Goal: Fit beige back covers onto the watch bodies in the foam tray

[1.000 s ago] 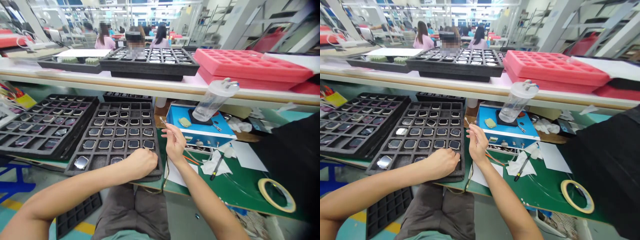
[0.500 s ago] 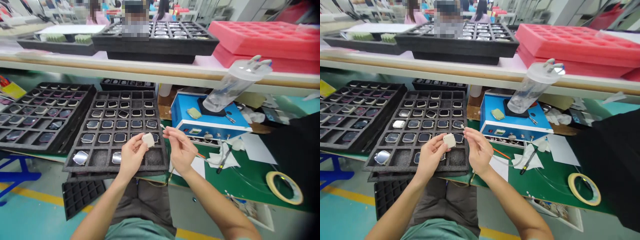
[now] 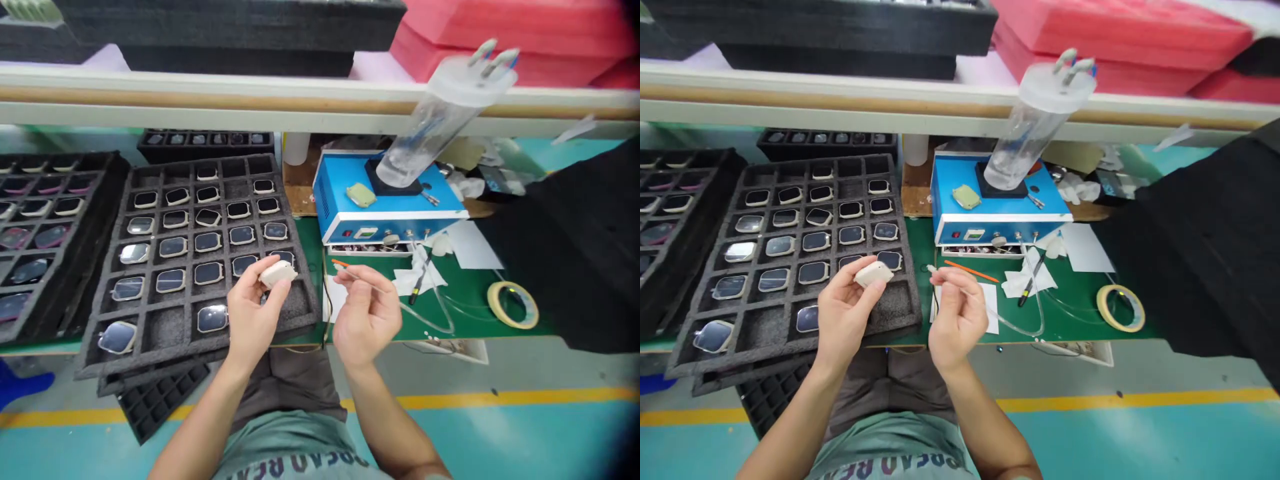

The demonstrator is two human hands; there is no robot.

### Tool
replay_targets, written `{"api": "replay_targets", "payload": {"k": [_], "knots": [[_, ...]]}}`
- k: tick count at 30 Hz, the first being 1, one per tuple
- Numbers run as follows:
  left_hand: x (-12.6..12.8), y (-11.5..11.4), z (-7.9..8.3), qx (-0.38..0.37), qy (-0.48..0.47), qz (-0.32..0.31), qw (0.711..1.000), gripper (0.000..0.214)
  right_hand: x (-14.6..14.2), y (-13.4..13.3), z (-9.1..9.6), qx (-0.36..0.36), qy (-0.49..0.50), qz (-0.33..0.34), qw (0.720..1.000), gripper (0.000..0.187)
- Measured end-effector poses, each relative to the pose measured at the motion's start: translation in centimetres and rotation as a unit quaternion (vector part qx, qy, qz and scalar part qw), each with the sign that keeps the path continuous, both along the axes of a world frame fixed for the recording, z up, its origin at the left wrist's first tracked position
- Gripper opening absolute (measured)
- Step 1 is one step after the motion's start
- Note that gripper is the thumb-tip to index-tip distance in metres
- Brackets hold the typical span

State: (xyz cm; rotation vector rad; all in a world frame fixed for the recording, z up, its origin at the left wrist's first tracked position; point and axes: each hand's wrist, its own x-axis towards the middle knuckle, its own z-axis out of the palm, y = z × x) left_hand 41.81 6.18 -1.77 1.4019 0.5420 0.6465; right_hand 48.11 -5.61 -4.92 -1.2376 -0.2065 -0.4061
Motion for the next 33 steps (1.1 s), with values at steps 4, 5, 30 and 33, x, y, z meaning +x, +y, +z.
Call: {"api": "replay_targets", "payload": {"k": [4, 5, 30, 33], "knots": [[-0.8, -0.4, -0.2, 0.045, 0.033, 0.031, 0.998, 0.03, -2.2, 1.2, -0.3, -0.036, -0.012, 0.051, 0.998, 0.013], [-0.8, -0.4, -0.2, 0.033, 0.03, 0.024, 0.999, 0.03, -2.4, 1.5, -0.4, -0.039, -0.01, 0.059, 0.997, 0.013], [-1.0, -0.7, -1.6, 0.124, 0.02, -0.03, 0.992, 0.024, -1.9, 2.4, -1.5, -0.007, 0.001, 0.083, 0.996, 0.011], [-0.9, -0.7, -1.7, 0.131, 0.018, -0.034, 0.991, 0.024, -1.8, 2.4, -1.5, 0.009, -0.006, 0.09, 0.996, 0.013]]}}
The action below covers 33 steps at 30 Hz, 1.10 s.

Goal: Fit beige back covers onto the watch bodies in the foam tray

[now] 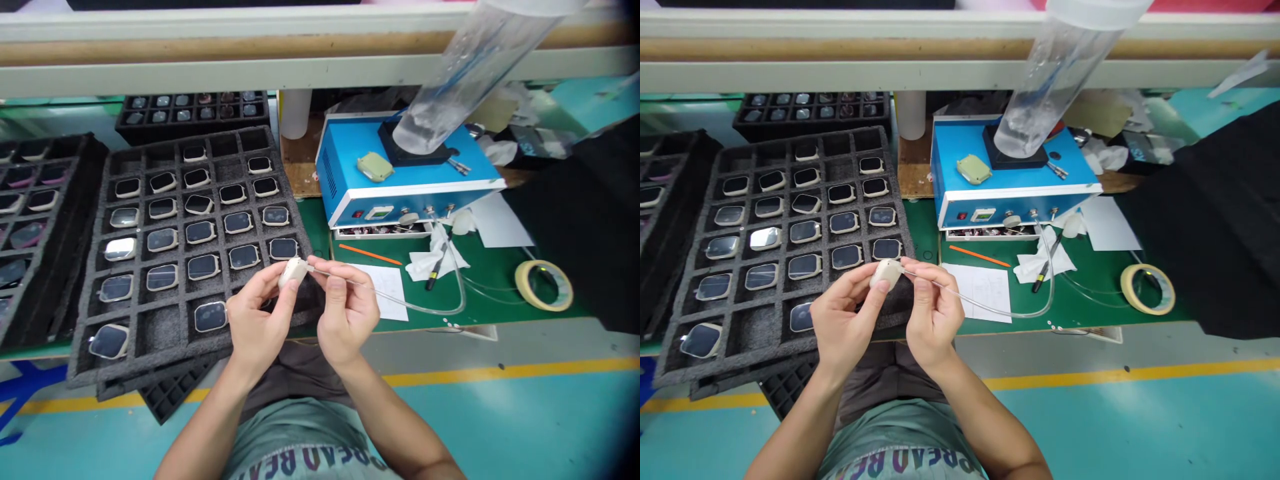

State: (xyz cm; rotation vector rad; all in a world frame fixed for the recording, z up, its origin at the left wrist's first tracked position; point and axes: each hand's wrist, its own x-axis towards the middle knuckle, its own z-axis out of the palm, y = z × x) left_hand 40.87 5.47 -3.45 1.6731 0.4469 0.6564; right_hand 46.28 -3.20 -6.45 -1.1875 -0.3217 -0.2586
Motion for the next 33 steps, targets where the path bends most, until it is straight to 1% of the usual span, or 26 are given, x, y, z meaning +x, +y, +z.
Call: {"api": "replay_targets", "payload": {"k": [10, 25, 33], "knots": [[0.03, 0.1, -0.15, 0.02, 0.001, 0.002, 1.0, 0.024, -0.07, -0.01, 0.02, 0.019, 0.005, 0.004, 1.0, 0.015], [0.12, 0.18, -0.2, 0.036, -0.002, -0.002, 0.999, 0.024, -0.03, -0.1, -0.27, -0.015, -0.003, 0.005, 1.0, 0.015], [0.09, 0.26, -0.21, 0.04, -0.004, -0.003, 0.999, 0.023, 0.0, -0.09, -0.36, -0.012, -0.004, 0.007, 1.0, 0.014]]}}
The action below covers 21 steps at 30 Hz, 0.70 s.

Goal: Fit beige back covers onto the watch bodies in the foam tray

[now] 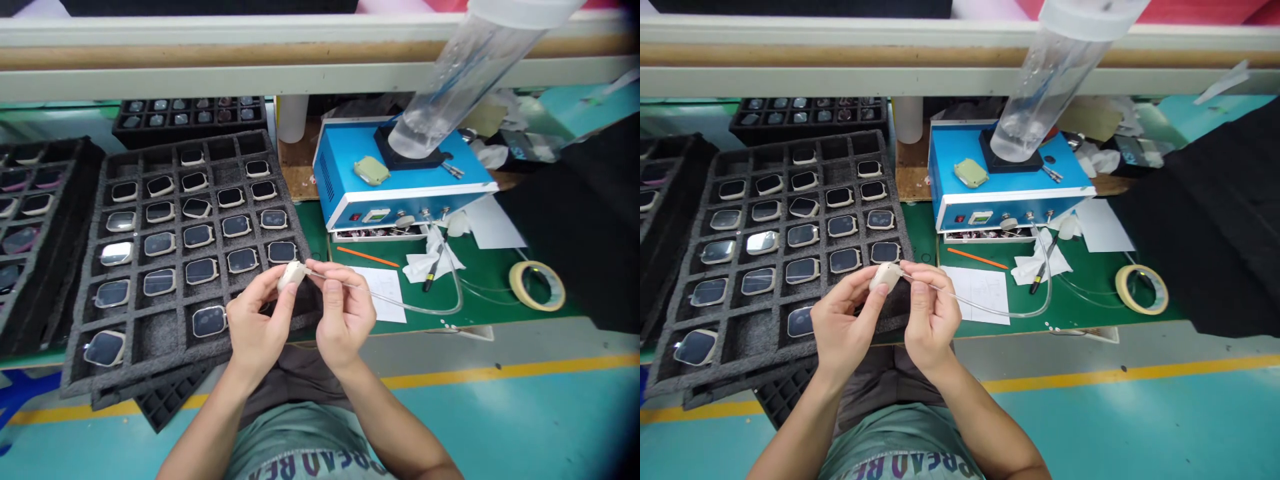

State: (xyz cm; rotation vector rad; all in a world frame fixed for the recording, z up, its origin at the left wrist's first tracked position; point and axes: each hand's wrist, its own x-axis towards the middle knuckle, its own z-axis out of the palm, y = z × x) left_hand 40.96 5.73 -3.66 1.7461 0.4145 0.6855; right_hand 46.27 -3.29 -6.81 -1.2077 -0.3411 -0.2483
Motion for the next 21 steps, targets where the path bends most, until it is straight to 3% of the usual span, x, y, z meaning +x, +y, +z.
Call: {"api": "replay_targets", "payload": {"k": [21], "knots": [[0.27, 0.51, -0.08, 0.023, 0.021, 0.026, 0.999, 0.027, 0.57, 0.24, 0.4, 0.013, -0.004, 0.029, 0.999, 0.015]]}}
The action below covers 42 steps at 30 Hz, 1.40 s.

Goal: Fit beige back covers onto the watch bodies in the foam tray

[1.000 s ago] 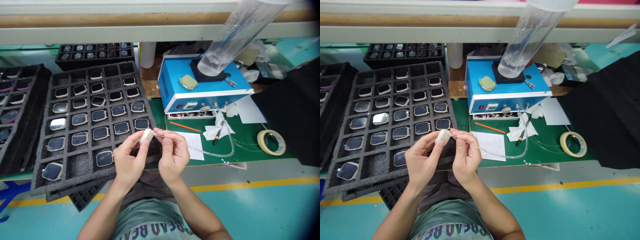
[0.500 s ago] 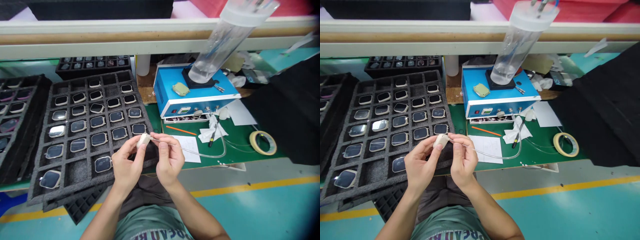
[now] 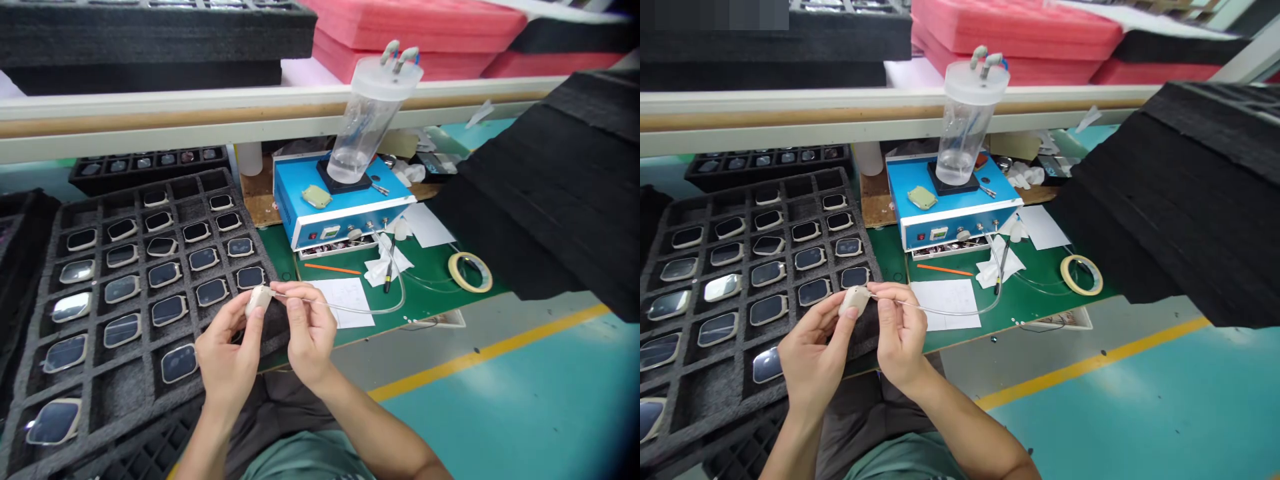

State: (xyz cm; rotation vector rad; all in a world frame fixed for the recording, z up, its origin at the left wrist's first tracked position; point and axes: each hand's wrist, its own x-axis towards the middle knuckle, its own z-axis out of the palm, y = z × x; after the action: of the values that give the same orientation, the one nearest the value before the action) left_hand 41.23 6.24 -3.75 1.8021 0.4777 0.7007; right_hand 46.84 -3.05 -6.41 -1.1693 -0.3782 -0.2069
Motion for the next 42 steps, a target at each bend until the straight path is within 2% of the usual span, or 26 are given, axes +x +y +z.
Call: {"api": "replay_targets", "payload": {"k": [42], "knots": [[0.06, 0.03, 0.13, 0.01, -0.002, -0.001, 1.0, 0.028, 0.09, 0.2, 0.02, -0.012, -0.008, -0.018, 1.0, 0.014]]}}
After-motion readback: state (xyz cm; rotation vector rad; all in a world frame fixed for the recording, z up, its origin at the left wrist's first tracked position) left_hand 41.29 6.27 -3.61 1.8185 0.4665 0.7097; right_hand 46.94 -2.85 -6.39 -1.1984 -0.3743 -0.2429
